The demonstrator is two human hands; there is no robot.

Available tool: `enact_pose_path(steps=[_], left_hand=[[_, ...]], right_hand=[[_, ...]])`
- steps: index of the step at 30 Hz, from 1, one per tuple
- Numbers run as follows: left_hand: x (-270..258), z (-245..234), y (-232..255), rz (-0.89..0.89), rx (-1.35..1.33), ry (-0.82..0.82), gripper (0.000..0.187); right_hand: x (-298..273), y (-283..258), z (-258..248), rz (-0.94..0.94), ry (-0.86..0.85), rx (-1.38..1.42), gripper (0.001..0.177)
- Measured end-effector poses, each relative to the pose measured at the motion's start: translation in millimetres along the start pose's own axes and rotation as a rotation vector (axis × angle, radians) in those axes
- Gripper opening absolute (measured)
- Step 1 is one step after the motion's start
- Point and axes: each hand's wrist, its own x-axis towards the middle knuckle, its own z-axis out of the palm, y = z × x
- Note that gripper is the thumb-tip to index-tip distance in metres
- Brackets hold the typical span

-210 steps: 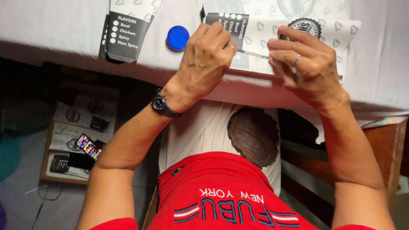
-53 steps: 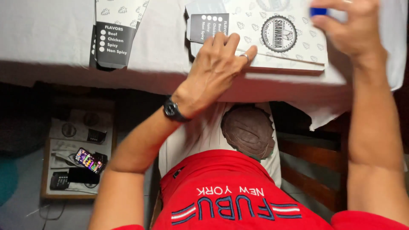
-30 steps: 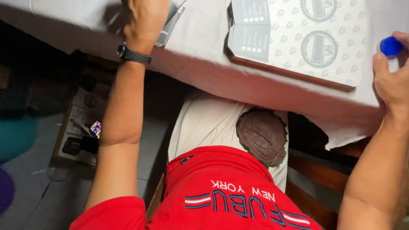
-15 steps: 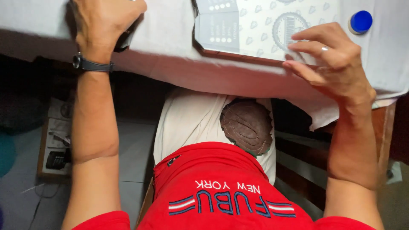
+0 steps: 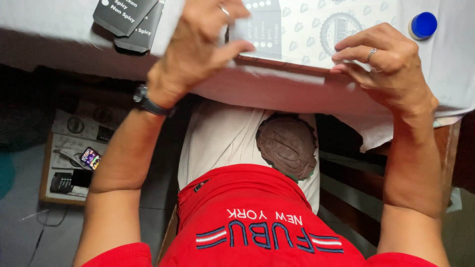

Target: Folding paper shawarma wraps and sealing them with blue circular stickers at a fast pace.

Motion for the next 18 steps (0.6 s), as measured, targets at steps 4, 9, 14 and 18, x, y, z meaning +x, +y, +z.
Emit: enact_pose_path(steps=[4, 9, 14, 18], left_hand=[[6, 22, 5, 0.117, -0.037, -0.064, 0.037], [9, 28, 7, 0.098, 0.018, -0.091, 0.029], [12, 30, 11, 0.160, 0.174, -0.055, 0.027], [13, 36, 11, 0.308, 0.354, 0.024, 0.035]], right_hand=[[-2, -1, 2, 0.016, 0.017, 0.015, 0.013], [1, -11, 2, 0.009, 0.015, -0.124, 0.007], [0, -15, 6, 0.018, 0.032, -0.207, 0.008], [4, -10, 25, -0.037, 0.096, -0.355, 0.012]])
